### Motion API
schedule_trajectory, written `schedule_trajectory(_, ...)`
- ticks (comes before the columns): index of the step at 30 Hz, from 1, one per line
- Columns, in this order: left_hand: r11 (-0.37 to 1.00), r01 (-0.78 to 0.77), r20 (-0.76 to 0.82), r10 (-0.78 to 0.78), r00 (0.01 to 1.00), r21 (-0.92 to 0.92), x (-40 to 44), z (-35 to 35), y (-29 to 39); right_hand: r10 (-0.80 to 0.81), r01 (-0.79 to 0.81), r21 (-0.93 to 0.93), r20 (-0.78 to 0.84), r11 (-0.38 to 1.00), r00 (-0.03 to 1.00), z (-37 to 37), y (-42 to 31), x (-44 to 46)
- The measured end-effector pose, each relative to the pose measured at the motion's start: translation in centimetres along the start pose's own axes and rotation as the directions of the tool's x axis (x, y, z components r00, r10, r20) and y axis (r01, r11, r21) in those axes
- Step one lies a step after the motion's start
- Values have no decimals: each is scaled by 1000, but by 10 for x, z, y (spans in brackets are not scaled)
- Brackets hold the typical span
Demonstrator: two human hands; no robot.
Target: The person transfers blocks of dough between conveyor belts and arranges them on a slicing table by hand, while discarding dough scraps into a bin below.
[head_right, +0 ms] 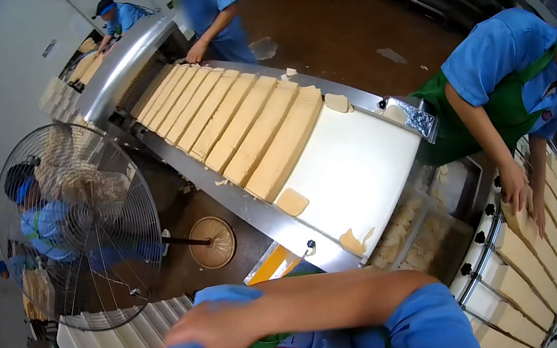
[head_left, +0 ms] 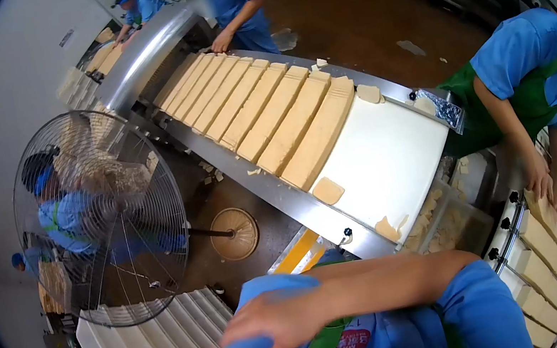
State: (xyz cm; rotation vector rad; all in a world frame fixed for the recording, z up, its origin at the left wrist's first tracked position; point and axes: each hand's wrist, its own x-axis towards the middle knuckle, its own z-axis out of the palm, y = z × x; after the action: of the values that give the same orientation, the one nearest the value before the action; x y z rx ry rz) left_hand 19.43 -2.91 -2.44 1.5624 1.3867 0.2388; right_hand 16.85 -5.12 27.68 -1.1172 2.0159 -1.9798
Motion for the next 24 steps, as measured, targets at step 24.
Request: schedule_trajectory(24,818,383,-671,-572,472,-428,-59,-174,-96,395,-981,-161,-913,-109,106,-406,270,-221)
